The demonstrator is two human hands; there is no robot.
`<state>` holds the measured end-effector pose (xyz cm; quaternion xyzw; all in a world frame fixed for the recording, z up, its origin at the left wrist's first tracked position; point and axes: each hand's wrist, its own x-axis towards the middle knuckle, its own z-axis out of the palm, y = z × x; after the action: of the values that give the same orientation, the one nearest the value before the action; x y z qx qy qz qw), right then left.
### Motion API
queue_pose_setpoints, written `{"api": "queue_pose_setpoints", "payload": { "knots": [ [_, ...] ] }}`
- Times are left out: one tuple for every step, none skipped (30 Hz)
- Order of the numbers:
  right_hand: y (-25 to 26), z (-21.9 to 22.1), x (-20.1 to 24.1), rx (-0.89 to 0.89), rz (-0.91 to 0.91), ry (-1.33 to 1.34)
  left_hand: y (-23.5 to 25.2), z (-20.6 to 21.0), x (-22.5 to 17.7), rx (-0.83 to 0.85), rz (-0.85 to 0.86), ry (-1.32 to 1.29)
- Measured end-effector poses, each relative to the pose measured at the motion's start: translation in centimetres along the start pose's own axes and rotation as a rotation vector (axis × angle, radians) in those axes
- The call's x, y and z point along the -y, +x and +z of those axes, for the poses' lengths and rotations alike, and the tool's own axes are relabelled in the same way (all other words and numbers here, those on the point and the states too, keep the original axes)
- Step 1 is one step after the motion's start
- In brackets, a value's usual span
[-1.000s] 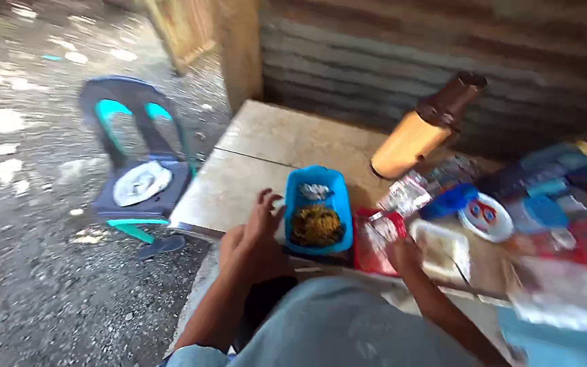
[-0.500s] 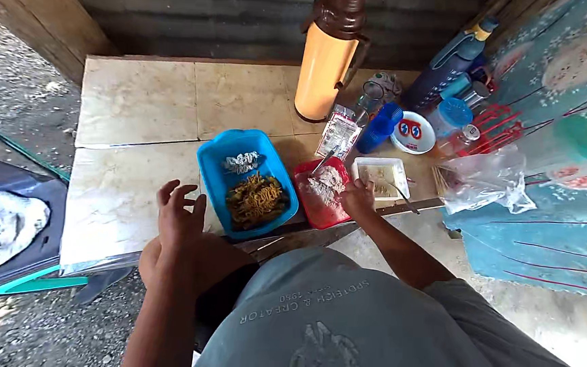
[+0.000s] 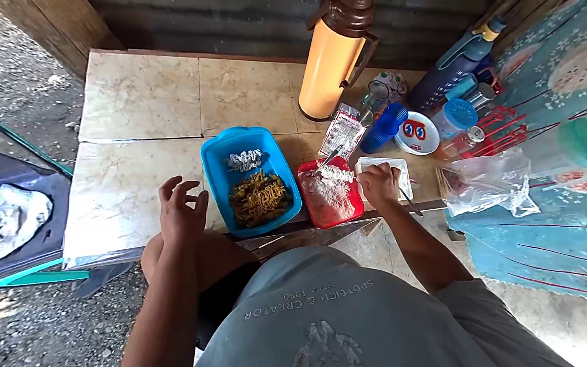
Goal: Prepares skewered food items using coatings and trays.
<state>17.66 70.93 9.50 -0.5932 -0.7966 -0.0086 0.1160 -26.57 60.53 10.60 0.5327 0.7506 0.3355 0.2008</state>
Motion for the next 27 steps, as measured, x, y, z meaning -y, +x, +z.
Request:
{"api": "queue_pose_setpoints", "payload": {
  "knots": [
    [-0.2,0.6,-0.6,0.061,0.031,-0.014,-0.1,0.0,0.0,-0.001,0.000,0.000],
    [-0.5,1.1,-1.0,0.099,0.057,-0.018,-0.2,0.0,-0.1,-0.003,0.003,-0.001],
    [-0.7,1.5,-1.1,0.090,0.067,-0.011,-0.2,0.0,-0.1,-0.003,0.001,-0.002],
    [-0.7,1.7,-1.0,0.058,0.066,0.004,-0.2,0.0,-0.2,0.000,-0.004,-0.001],
    [-0.7,1.6,-0.7,0.035,0.058,0.021,-0.2,-0.1,-0.2,0.006,-0.010,0.002],
    [-0.6,1.6,-0.5,0.046,0.054,0.019,-0.3,-0.1,-0.2,0.010,-0.013,0.008],
    [-0.5,1.6,-0.4,0.084,0.058,0.009,-0.2,-0.1,-0.1,0.012,-0.010,0.013],
    [-0.5,1.7,-0.6,0.111,0.066,0.006,-0.2,0.0,0.0,0.011,-0.007,0.014],
    [-0.4,1.7,-0.8,0.116,0.073,0.007,-0.1,0.1,0.0,0.008,-0.004,0.012],
    [-0.3,1.6,-0.9,0.099,0.073,0.015,-0.1,0.1,-0.1,0.003,-0.002,0.009],
    [-0.3,1.5,-0.9,0.084,0.070,0.023,0.0,0.2,-0.1,-0.003,-0.001,0.008],
    [-0.3,1.4,-0.8,0.088,0.070,0.020,-0.1,0.1,-0.1,-0.004,-0.001,0.009],
    [-0.5,1.5,-0.8,0.098,0.071,0.012,-0.1,0.1,-0.1,-0.003,-0.001,0.010],
    [-0.7,1.5,-0.8,0.099,0.076,0.011,-0.2,0.1,0.0,-0.003,0.003,0.008],
    [-0.9,1.6,-0.9,0.090,0.084,0.019,-0.2,0.1,0.0,-0.004,0.009,0.008],
    [-1.0,1.7,-1.0,0.080,0.086,0.028,-0.2,0.1,-0.1,-0.004,0.011,0.007],
    [-1.0,1.8,-1.1,0.088,0.084,0.027,-0.2,0.1,0.0,-0.005,0.010,0.008],
    [-1.0,1.8,-1.2,0.112,0.085,0.022,-0.3,0.1,0.0,-0.003,0.007,0.012],
    [-1.1,1.8,-1.2,0.114,0.084,0.027,-0.3,0.1,0.0,0.001,0.005,0.015],
    [-1.1,1.8,-1.3,0.093,0.085,0.038,-0.2,0.1,0.1,0.002,0.006,0.014],
    [-1.1,1.6,-1.3,0.071,0.095,0.057,-0.2,0.1,0.0,0.003,0.006,0.009],
    [-0.9,1.4,-1.1,0.074,0.111,0.065,-0.2,0.0,-0.1,0.005,0.006,0.003],
    [-0.8,1.3,-1.1,0.099,0.124,0.065,-0.2,-0.1,-0.1,0.008,0.002,0.002],
    [-0.9,1.4,-1.0,0.128,0.131,0.059,-0.3,-0.1,-0.2,0.012,-0.004,0.005],
    [-1.1,1.5,-1.0,0.136,0.136,0.059,-0.4,-0.1,-0.2,0.014,-0.006,0.006],
    [-1.3,1.5,-1.0,0.115,0.138,0.067,-0.4,0.0,-0.2,0.009,-0.002,0.003],
    [-1.3,1.4,-0.9,0.087,0.138,0.082,-0.4,0.0,-0.1,-0.001,0.006,-0.002]
  ]
}}
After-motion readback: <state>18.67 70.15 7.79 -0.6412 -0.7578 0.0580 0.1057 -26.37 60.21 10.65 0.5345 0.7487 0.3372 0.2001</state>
